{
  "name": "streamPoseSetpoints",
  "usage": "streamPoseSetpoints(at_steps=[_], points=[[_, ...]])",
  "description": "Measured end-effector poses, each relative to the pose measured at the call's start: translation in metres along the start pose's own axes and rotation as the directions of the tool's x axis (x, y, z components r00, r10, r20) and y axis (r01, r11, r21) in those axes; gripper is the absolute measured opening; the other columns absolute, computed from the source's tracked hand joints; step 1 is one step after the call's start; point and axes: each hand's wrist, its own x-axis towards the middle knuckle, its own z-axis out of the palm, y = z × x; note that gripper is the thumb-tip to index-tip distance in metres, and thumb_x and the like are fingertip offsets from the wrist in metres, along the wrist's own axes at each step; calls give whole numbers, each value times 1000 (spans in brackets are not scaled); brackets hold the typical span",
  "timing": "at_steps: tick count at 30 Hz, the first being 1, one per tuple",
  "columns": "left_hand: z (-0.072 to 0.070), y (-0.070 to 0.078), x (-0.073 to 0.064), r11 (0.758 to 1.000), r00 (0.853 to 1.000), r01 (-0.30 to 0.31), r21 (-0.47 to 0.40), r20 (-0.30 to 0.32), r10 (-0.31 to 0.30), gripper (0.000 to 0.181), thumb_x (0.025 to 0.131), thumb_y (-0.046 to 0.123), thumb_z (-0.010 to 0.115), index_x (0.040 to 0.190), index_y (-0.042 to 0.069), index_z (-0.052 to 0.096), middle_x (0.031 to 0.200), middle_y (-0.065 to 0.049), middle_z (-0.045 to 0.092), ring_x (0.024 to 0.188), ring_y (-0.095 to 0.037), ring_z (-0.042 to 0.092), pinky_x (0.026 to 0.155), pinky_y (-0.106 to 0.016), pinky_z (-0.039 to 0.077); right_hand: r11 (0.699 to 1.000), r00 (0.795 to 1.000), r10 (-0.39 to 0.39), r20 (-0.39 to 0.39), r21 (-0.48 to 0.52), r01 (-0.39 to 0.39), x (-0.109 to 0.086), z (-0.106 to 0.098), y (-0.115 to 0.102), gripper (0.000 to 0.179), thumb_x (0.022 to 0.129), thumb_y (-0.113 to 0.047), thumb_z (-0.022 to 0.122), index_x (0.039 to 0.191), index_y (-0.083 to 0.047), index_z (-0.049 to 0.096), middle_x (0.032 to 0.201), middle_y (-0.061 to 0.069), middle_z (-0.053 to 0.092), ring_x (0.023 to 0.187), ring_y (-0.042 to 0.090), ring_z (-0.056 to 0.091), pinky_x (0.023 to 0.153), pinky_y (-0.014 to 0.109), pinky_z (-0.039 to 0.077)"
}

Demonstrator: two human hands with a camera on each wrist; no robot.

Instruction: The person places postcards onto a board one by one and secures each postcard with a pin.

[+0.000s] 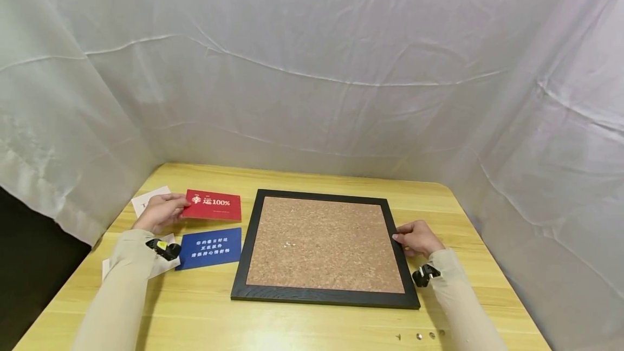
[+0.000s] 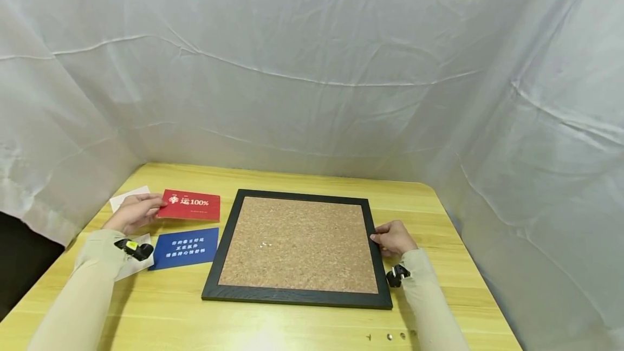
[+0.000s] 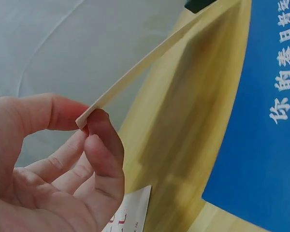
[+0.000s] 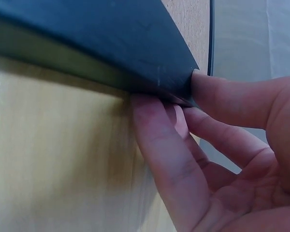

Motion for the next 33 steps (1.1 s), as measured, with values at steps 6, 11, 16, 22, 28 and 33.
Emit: streamPoseSetpoints(at_steps=[6, 11, 16, 22, 28, 33], points=[[1, 5, -1, 999, 1000, 15, -48, 13, -14, 65, 104, 16, 58, 154, -13, 30, 94, 10, 62, 76, -2, 62, 69, -19, 55, 1000, 1000, -4, -5, -4, 4, -2, 0, -2, 43, 101, -6, 63, 137, 17, 55, 113, 29, 73, 82, 17, 72, 70, 39, 63], [4, 9, -2, 998, 999, 22, -55, 27, -20, 69, 104, 21, 59, 158, -9, 27, 124, -9, 55, 81, -1, 62, 74, -18, 55, 1000, 1000, -10, -1, -6, 10, -2, -2, -3, 43, 101, -7, 63, 136, 16, 56, 115, 30, 72, 83, 18, 73, 70, 39, 63], [12, 17, -3, 996, 999, 17, -82, 52, -13, 72, 104, 22, 60, 160, -6, 24, 148, -21, 41, 85, -3, 61, 76, -19, 54, 1000, 1000, -6, 0, -6, 6, -1, -2, -3, 44, 100, -7, 64, 137, 17, 56, 116, 30, 72, 81, 16, 72, 69, 38, 62], [24, 30, -5, 995, 998, 4, -104, 69, 3, 69, 104, 22, 61, 159, -4, 27, 156, -21, 34, 87, -3, 61, 73, -18, 53, 1000, 1000, 3, -1, -11, -3, -1, -1, -3, 45, 100, -8, 64, 137, 16, 55, 116, 29, 72, 81, 15, 70, 69, 37, 62], [40, 41, -8, 997, 998, -18, -75, 63, 22, 68, 103, 22, 63, 157, -4, 32, 152, -21, 40, 83, -1, 65, 73, -17, 56, 1000, 1000, 3, -3, -13, -3, 0, -1, -2, 45, 100, -8, 64, 137, 16, 56, 117, 29, 72, 82, 16, 71, 69, 38, 62], [50, 46, -9, 995, 996, -45, -87, 79, 52, 63, 103, 20, 63, 153, -7, 36, 153, -23, 38, 82, -1, 67, 73, -17, 56, 1000, 1000, 2, -2, -13, -2, -1, 0, -2, 45, 101, -8, 64, 138, 16, 56, 119, 30, 71, 84, 17, 72, 70, 39, 63]])
